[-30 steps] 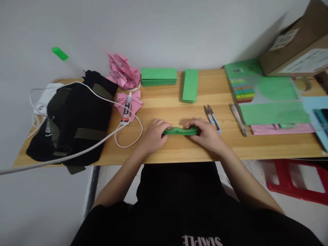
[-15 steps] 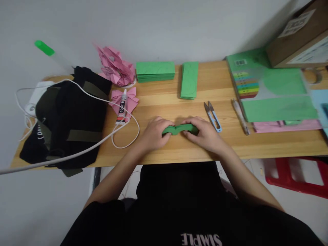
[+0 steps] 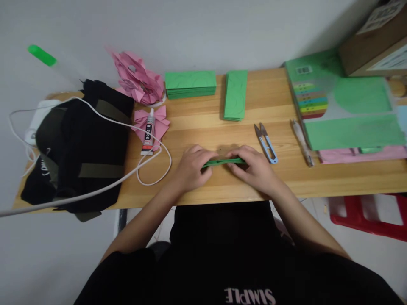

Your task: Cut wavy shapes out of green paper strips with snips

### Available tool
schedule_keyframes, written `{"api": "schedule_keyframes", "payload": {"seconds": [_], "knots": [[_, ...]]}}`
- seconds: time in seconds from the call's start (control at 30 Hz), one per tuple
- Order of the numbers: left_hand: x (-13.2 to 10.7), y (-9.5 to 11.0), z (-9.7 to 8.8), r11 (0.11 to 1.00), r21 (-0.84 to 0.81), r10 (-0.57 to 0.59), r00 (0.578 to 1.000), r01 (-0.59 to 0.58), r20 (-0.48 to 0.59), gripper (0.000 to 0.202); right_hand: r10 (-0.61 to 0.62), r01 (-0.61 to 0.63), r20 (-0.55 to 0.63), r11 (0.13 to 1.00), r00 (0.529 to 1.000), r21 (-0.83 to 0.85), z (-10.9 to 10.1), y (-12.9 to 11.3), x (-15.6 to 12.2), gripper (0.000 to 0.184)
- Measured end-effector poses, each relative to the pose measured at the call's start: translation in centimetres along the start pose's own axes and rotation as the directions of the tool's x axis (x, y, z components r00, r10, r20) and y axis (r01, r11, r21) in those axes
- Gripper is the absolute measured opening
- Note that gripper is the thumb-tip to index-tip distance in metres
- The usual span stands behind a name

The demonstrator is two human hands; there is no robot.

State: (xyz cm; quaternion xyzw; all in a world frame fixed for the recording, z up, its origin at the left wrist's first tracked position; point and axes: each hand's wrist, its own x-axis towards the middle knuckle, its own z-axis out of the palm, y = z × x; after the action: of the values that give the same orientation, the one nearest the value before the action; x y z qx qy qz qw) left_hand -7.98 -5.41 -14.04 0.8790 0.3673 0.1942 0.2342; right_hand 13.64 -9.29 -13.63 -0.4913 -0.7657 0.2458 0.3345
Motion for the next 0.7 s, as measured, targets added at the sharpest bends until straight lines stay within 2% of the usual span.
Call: {"api": "schedule_keyframes", "payload": {"seconds": [0.13, 0.3, 0.4, 0.7], "knots": [[-0.07, -0.1, 0.01, 0.998, -0.06, 0.014, 1.0, -0.014, 0.0, 0.039, -0.04, 0.04, -0.035, 0.999, 0.999, -0.002, 0.36, 0.48, -0.07, 0.009], [0.12, -0.33, 0.07, 0.997, -0.077, 0.009, 1.0, -0.007, 0.03, 0.024, -0.088, 0.089, -0.068, 0.996, 0.994, 0.007, 0.7, 0.75, -0.18, 0.011], [0.21, -0.43, 0.22, 0.996, -0.068, 0.057, 0.998, -0.056, 0.017, 0.016, -0.103, 0.105, -0.075, 0.994, 0.992, 0.017, 0.75, 0.72, -0.24, 0.01], [0.06, -0.47, 0.35, 0.994, -0.033, 0.106, 0.994, -0.106, 0.009, 0.012, -0.113, 0.117, -0.059, 0.991, 0.992, 0.066, 0.6, 0.62, -0.32, 0.013]]}}
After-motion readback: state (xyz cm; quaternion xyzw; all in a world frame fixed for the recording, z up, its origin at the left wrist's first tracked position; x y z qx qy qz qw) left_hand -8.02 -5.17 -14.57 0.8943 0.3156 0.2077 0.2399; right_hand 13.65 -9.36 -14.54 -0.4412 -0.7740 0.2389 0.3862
